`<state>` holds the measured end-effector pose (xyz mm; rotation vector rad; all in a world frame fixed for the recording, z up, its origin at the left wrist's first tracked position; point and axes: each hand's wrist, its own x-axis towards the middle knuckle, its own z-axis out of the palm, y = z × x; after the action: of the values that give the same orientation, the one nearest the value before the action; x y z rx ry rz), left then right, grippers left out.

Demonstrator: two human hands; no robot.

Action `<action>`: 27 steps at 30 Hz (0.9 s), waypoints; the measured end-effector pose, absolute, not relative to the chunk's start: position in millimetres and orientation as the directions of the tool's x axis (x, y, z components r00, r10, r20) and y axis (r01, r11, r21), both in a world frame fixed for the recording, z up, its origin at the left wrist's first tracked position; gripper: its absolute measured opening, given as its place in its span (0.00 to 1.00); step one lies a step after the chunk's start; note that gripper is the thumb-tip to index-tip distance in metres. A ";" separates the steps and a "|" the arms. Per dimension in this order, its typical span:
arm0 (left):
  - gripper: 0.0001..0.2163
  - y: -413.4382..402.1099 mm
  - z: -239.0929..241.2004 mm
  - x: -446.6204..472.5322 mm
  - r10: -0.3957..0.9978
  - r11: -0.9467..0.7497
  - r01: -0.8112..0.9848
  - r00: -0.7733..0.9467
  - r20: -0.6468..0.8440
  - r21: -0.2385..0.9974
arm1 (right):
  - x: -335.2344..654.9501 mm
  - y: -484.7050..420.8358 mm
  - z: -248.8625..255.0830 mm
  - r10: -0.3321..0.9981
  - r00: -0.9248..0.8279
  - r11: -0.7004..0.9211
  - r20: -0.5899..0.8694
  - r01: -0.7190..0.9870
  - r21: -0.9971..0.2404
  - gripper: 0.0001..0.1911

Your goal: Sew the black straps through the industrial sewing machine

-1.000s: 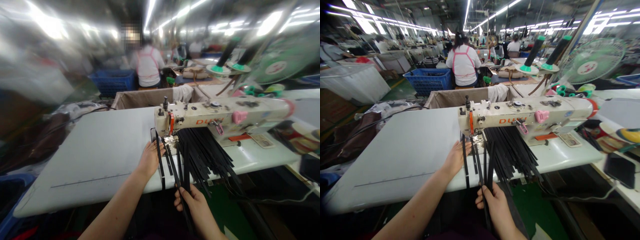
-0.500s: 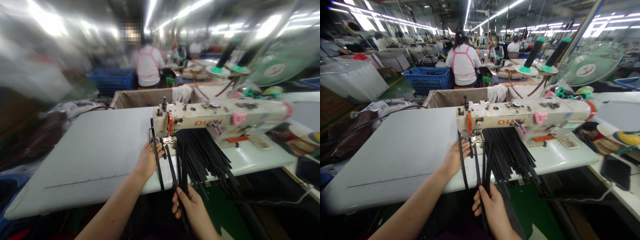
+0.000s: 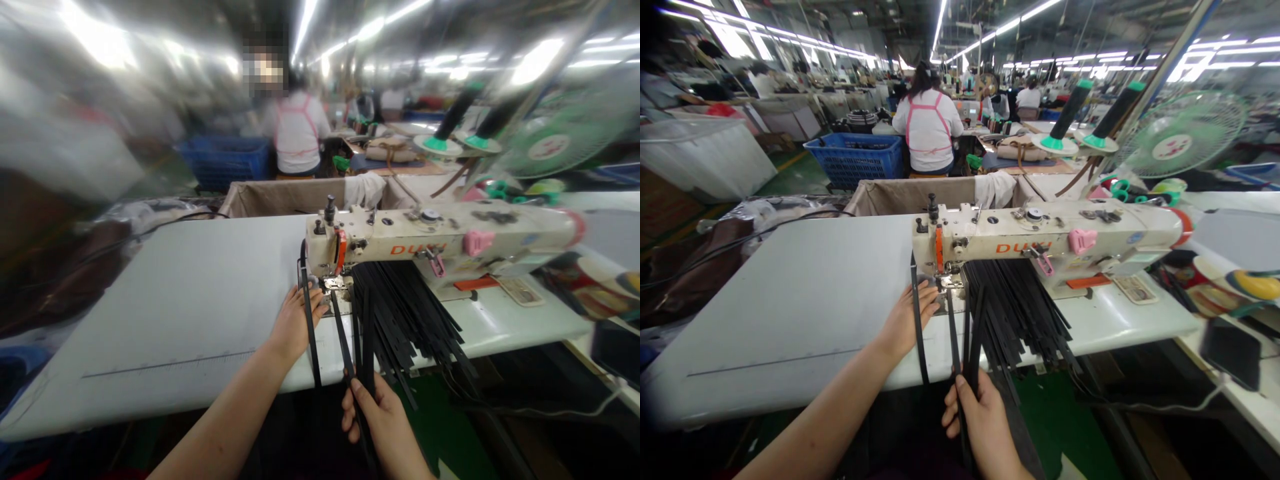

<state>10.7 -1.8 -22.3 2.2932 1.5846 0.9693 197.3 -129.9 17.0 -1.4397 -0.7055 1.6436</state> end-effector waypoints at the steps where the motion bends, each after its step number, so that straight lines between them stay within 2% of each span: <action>1: 0.12 -1.9 -21.6 10.8 0.888 -0.412 0.767 0.217 0.404 0.492 | 197.2 -129.5 17.4 0.857 -0.008 -0.505 -0.516 -0.214 -0.836 0.33; 12: 0.13 0.2 -18.0 10.9 0.892 -0.406 0.782 0.228 0.389 0.473 | 198.3 -130.5 15.4 0.859 -0.004 -0.504 -0.513 -0.194 -0.842 0.33; 18: 0.13 2.6 -21.9 10.7 0.905 -0.385 0.761 0.198 0.378 0.522 | 197.1 -129.9 14.0 0.866 0.004 -0.489 -0.500 -0.201 -0.849 0.32; 27: 0.11 47.0 -30.7 -3.3 0.925 -0.343 0.681 0.127 0.358 0.646 | 197.9 -128.7 11.1 0.867 -0.065 -0.496 -0.495 -0.218 -0.841 0.38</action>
<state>-3.3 47.0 -30.7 2.0854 1.5625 1.0491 197.9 -128.7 11.1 -1.3875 -0.7441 1.6836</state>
